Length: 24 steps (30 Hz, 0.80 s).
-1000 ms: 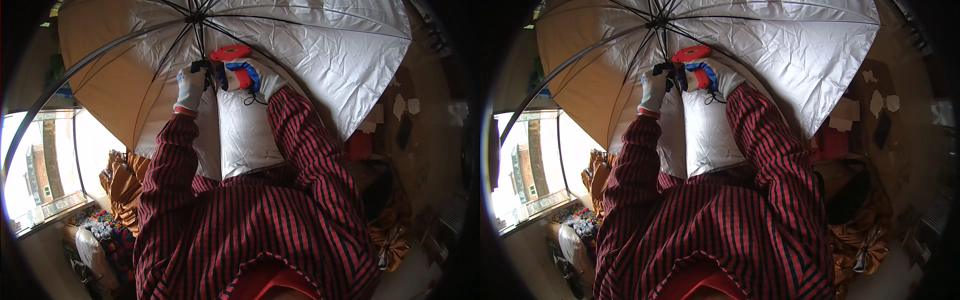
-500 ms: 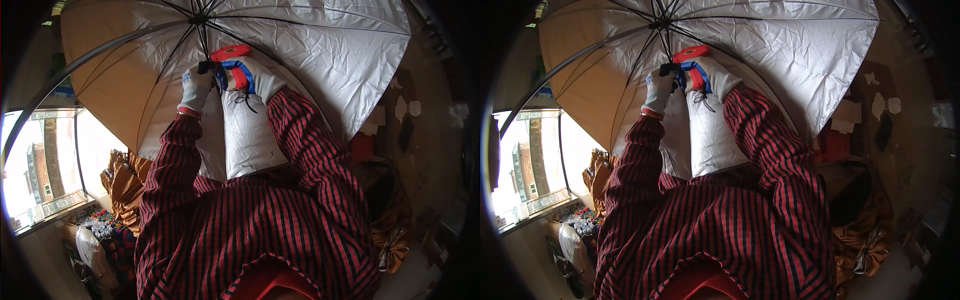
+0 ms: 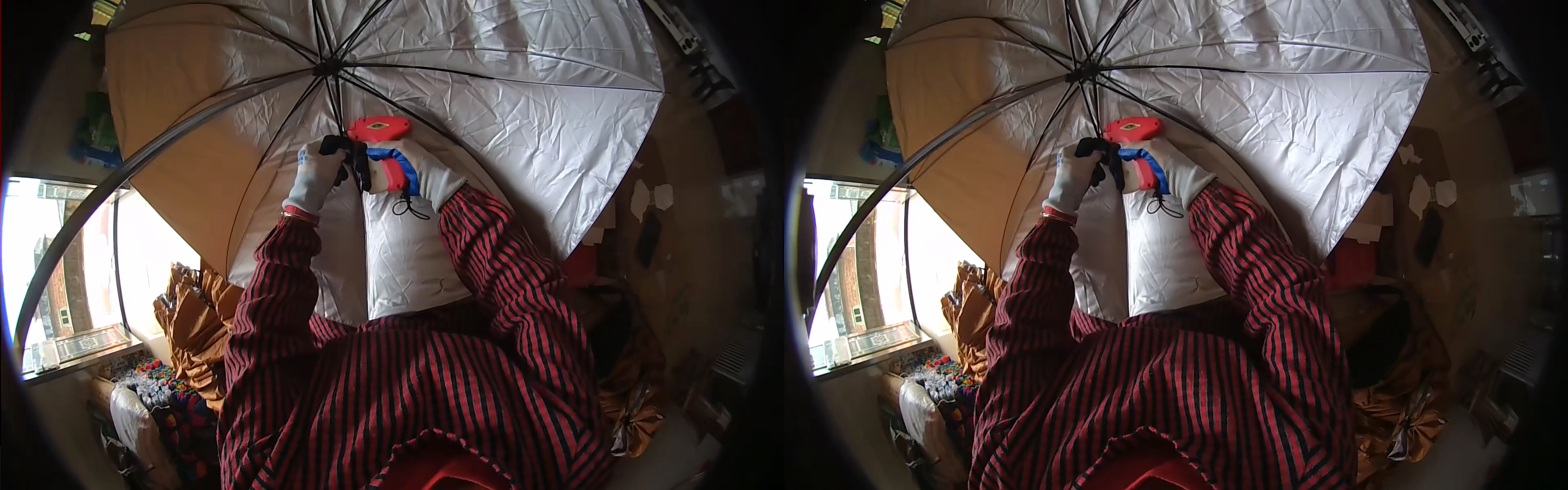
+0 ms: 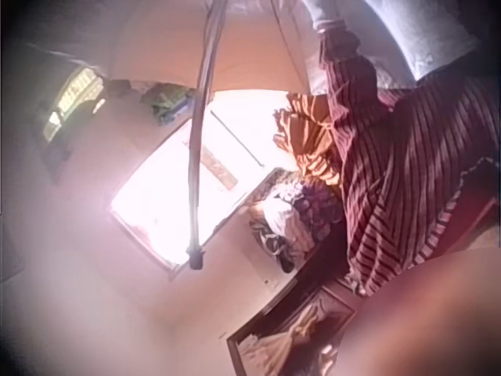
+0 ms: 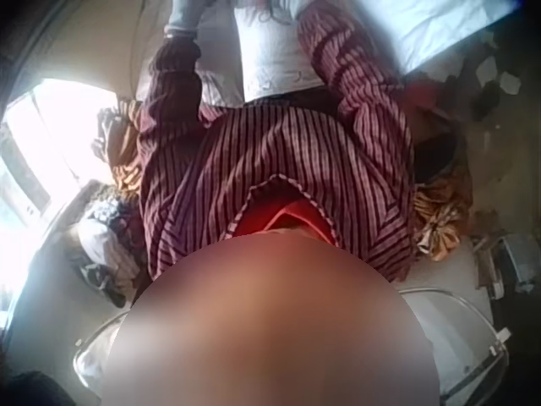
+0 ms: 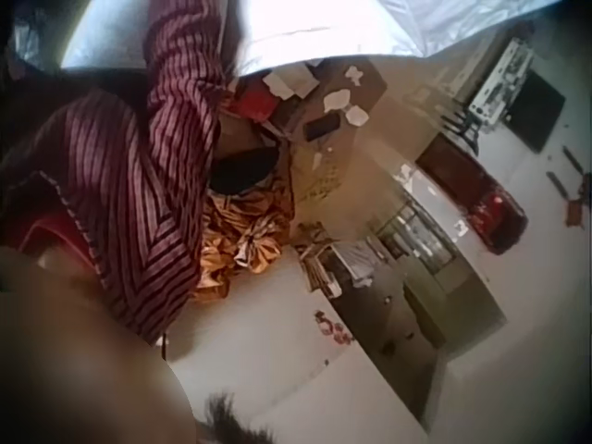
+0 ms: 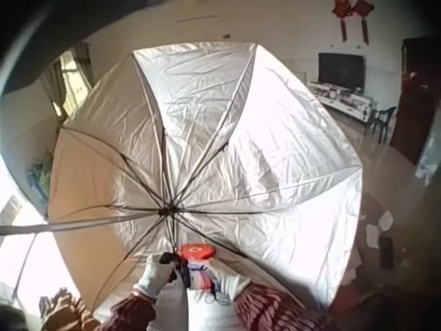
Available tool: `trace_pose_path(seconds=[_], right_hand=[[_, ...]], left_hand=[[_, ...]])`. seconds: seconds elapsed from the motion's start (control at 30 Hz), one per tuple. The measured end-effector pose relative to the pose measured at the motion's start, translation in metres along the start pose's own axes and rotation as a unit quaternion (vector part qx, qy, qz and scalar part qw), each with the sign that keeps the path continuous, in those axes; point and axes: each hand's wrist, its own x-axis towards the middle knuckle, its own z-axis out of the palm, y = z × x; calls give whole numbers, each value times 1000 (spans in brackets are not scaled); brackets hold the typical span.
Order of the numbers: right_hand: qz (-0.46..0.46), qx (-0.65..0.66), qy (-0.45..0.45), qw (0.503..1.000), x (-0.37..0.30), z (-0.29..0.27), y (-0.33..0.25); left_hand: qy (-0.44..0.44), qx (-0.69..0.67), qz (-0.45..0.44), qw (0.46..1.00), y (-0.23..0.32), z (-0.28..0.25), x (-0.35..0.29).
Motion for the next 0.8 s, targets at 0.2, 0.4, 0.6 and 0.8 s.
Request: trace_pose_path(seconds=[0.2, 0.4, 0.6, 0.8], right_hand=[[-85, -207, 97, 970, -25, 18, -9], [-72, -171, 62, 981, -20, 11, -3], [-43, -258, 143, 955, -30, 33, -12], [-110, -178, 102, 972, -18, 25, 2]], left_hand=[[-45, -13, 6, 999, 2, -5, 3], [-69, -45, 16, 996, 7, -4, 1], [-66, 9, 5, 998, 0, -7, 8], [-53, 17, -2, 998, -5, -10, 9]])
